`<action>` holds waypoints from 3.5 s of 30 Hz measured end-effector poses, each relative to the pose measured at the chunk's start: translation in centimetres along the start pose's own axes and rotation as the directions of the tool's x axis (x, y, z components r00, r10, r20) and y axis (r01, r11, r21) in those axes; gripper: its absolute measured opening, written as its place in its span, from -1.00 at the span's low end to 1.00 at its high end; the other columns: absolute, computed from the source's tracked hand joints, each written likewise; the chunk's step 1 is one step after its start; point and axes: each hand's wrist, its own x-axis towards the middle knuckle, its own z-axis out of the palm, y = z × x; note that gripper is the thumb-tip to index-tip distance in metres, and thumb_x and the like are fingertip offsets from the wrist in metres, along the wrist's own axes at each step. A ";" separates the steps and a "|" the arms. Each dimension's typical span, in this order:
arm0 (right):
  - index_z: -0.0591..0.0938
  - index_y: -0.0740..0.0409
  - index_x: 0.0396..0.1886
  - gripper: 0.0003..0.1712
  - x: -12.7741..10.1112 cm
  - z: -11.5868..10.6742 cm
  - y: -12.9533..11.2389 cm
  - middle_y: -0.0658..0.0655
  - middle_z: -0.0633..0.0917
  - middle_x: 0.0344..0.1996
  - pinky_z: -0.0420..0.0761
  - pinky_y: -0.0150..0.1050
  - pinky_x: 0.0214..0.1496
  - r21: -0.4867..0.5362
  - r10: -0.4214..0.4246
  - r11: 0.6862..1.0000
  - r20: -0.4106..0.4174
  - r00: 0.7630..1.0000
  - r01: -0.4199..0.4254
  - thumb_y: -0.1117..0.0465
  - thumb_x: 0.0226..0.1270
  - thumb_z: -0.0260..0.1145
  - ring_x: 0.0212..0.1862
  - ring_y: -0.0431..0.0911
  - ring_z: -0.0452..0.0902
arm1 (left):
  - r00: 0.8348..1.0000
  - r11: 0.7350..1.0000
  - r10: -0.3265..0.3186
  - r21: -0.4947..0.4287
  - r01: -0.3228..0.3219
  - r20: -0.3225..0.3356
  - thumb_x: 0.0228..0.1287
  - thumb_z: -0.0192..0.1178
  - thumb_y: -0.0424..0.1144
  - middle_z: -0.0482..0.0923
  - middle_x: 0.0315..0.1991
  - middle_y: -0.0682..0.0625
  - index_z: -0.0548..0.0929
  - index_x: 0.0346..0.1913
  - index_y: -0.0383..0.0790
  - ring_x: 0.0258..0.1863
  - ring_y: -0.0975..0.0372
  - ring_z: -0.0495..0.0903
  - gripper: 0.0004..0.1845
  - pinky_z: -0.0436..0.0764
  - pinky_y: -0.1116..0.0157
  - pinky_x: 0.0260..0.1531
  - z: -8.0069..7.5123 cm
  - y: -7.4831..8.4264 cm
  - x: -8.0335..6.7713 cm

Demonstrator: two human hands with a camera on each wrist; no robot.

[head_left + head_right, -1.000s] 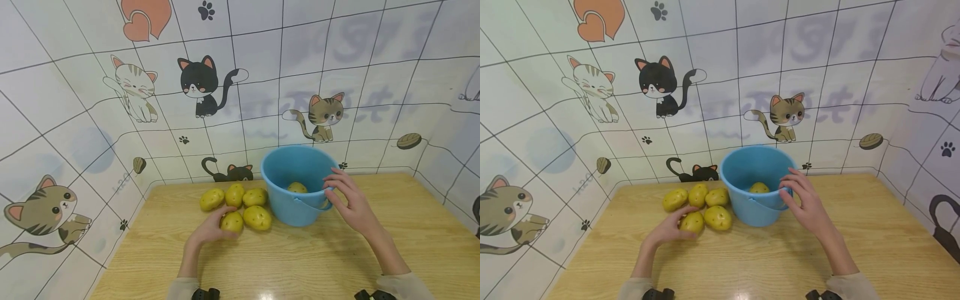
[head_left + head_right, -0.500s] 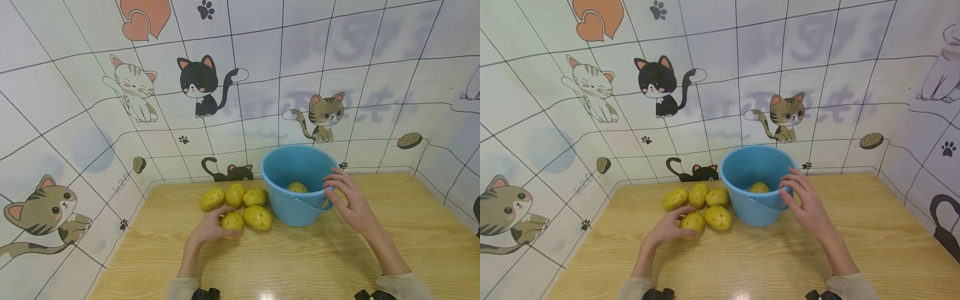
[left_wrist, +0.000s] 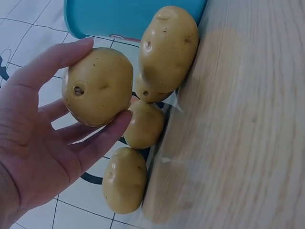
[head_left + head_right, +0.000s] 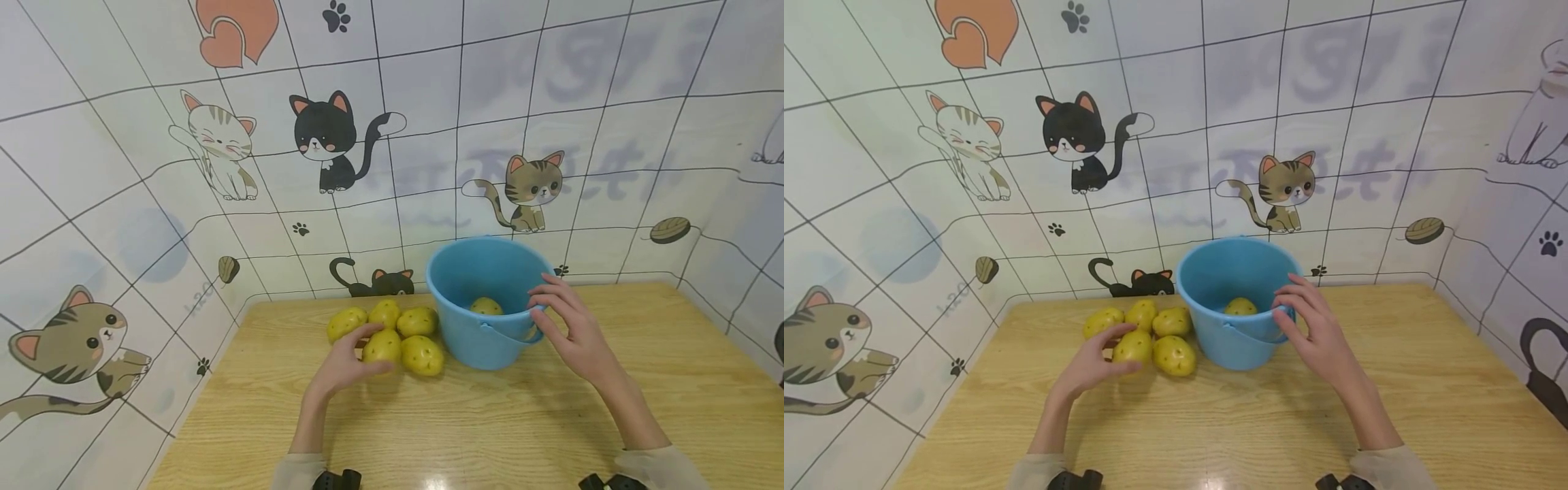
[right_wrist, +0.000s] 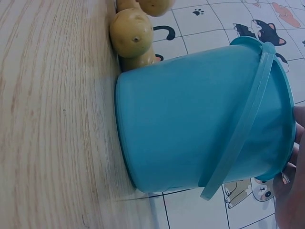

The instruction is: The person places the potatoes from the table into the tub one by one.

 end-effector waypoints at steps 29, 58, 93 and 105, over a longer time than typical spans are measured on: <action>0.66 0.10 -0.13 -0.81 -0.3 0.2 -0.7 0.20 0.60 0.05 0.07 -0.25 0.55 -0.019 0.006 1.000 -0.008 1.000 -0.006 0.44 0.38 0.28 0.48 0.12 0.19 | 0.954 0.935 0.083 -0.308 -0.174 -0.288 0.08 0.54 -0.17 0.49 0.24 0.02 0.47 0.40 -0.04 0.13 -0.03 0.48 -0.22 0.59 0.06 -0.04 2.7 4.8 0.7; 0.66 0.13 -0.14 -0.80 -0.5 0.1 -0.6 0.22 0.60 0.05 0.06 -0.16 0.56 -0.004 -0.010 1.000 -0.014 1.000 0.010 0.46 0.34 0.30 0.47 0.16 0.20 | 0.868 0.882 0.287 -0.242 -0.405 -0.405 0.06 0.54 -0.22 0.49 0.25 0.07 0.45 0.41 0.03 0.08 0.11 0.50 -0.20 0.65 0.06 -0.08 5.5 11.6 4.1; 0.66 0.17 -0.16 -0.90 -0.6 0.1 0.2 0.26 0.60 0.03 0.09 -0.12 0.56 -0.003 -0.010 1.000 -0.011 1.000 0.010 0.39 0.42 0.27 0.46 0.21 0.20 | 0.863 0.887 0.385 -0.126 -0.444 -0.328 0.28 0.39 -0.33 0.47 0.27 -0.21 0.51 0.34 -0.27 0.13 0.01 0.57 -0.42 0.61 0.30 0.11 9.2 13.4 7.0; 0.67 0.17 -0.16 -0.89 -0.3 0.2 0.0 0.25 0.60 0.01 0.07 -0.10 0.56 0.015 -0.036 0.999 -0.026 0.999 0.036 0.40 0.41 0.28 0.44 0.24 0.22 | 0.818 0.831 0.429 -0.188 -0.524 -0.383 0.31 0.34 -0.37 0.58 0.14 -0.17 0.61 0.21 -0.30 0.08 0.03 0.61 -0.58 0.67 0.12 0.04 8.6 13.0 6.3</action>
